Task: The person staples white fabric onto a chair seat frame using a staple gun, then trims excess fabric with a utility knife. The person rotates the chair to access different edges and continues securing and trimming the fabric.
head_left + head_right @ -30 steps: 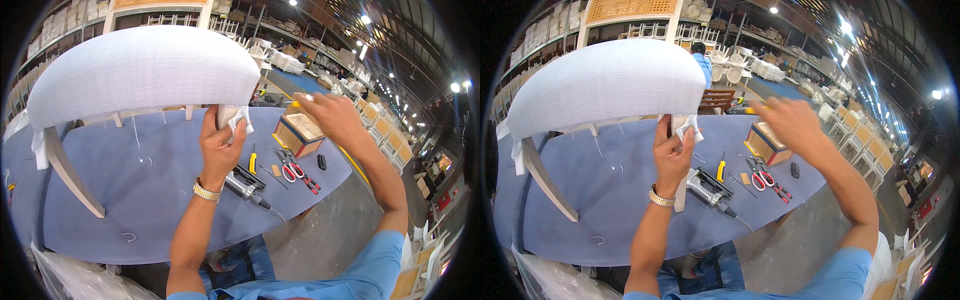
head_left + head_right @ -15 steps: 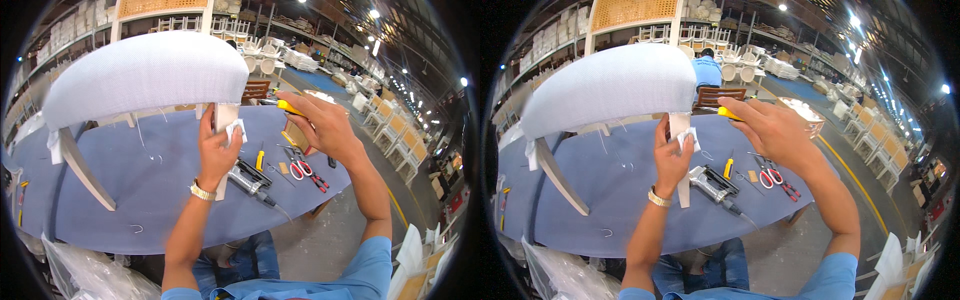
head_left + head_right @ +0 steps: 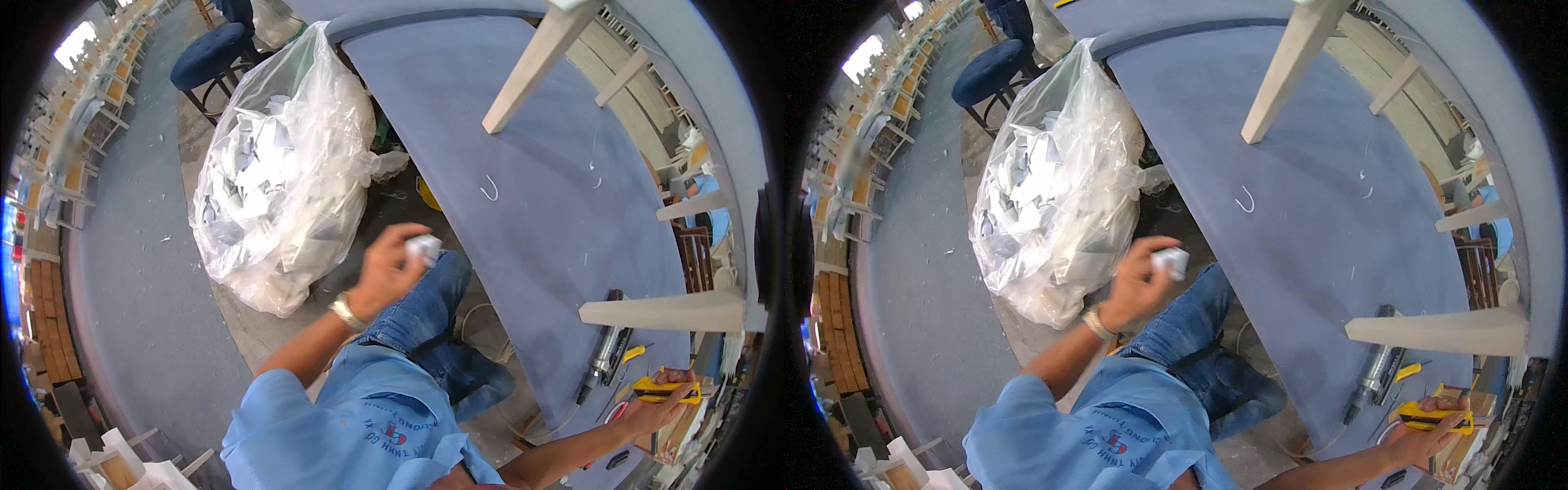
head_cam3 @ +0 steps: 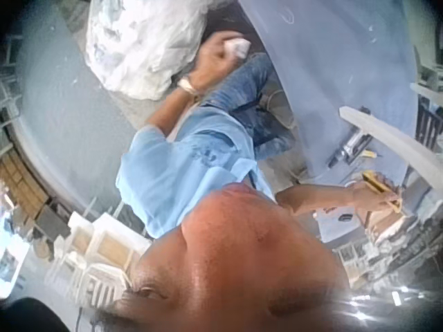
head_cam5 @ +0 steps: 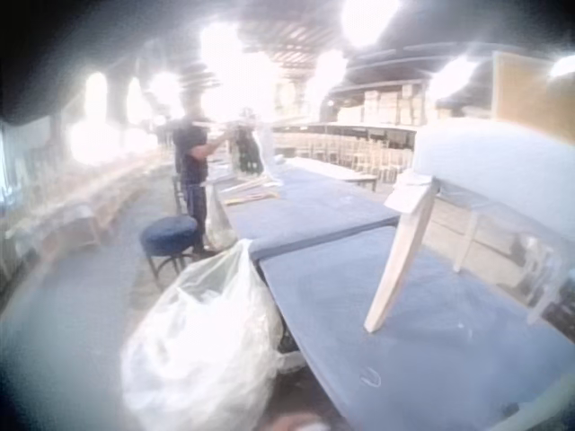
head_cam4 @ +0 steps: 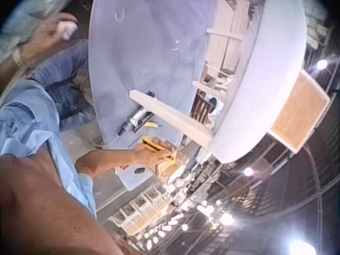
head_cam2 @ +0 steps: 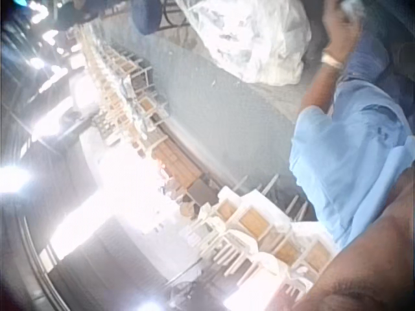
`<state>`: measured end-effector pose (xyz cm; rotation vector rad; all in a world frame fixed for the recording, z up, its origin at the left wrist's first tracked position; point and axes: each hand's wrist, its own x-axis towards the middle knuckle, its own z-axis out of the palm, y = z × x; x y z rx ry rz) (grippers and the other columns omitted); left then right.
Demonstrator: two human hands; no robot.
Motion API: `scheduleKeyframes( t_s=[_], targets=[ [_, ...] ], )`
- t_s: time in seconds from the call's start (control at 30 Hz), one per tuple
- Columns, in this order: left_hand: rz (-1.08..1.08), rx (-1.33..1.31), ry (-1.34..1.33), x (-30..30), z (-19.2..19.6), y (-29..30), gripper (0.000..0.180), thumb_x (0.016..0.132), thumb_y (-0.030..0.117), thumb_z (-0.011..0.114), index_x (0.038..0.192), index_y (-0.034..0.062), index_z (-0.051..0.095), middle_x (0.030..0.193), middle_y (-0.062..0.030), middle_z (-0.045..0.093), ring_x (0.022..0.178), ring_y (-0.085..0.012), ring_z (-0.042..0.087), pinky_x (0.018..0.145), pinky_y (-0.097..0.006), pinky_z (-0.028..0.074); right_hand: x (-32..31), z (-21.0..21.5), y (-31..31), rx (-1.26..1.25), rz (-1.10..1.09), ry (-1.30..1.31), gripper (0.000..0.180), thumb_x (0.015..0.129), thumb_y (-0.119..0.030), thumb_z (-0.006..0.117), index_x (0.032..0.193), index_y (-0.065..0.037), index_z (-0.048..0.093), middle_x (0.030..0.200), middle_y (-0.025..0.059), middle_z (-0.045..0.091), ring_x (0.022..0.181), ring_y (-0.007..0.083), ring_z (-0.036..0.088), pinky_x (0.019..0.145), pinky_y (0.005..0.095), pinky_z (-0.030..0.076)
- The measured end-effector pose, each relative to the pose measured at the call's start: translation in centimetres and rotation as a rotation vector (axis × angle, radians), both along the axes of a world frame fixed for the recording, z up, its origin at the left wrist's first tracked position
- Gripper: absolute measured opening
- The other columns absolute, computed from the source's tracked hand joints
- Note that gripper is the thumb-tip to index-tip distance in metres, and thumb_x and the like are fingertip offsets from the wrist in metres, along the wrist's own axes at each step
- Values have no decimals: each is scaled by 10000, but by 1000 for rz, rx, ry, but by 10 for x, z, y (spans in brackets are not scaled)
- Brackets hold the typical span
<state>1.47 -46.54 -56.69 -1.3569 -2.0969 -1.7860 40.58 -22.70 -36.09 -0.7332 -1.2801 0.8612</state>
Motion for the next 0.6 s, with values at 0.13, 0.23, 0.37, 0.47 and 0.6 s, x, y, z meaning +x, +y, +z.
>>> scheduleKeyframes(
  t_s=[0.13,0.23,0.37,0.47,0.6],
  targets=[
    [435,-76,-484,-136,6,-61,302,1018,240,559,1170,-9,637,1112,-159,681,896,-264,713,786,-348,555,4,-15,9,-20,65,94,344,1056,-255,566,1270,9,513,934,57,526,774,136,460,706,284,425],
    [306,400,-815,-218,-5,-64,549,1064,359,464,1498,32,389,1492,-165,457,1185,-321,611,965,-434,506,-4,-32,14,-45,81,244,463,1057,-371,523,1329,2,487,1200,106,590,897,179,539,863,325,473],
    [365,229,-642,-188,74,-2,737,1081,550,300,1549,-19,309,1591,-184,365,1430,-325,410,1178,-474,307,-70,-38,18,241,-298,28,562,1084,-419,345,1227,84,553,1501,266,423,1322,365,498,1183,485,343],
    [89,205,-511,-178,98,59,690,1086,507,352,1514,-33,383,1540,-199,433,1388,-322,470,1146,-453,365,-99,-35,29,285,-394,105,441,1078,-364,452,1139,57,566,1535,249,396,1323,349,496,1180,456,333],
    [-181,190,-323,-167,163,180,659,1082,477,404,1493,-38,418,1487,-198,496,1350,-305,514,1128,-431,391,-97,-84,55,232,-388,267,357,1072,-319,497,1175,20,542,1447,200,509,1288,284,526,1115,413,380]
  ],
)
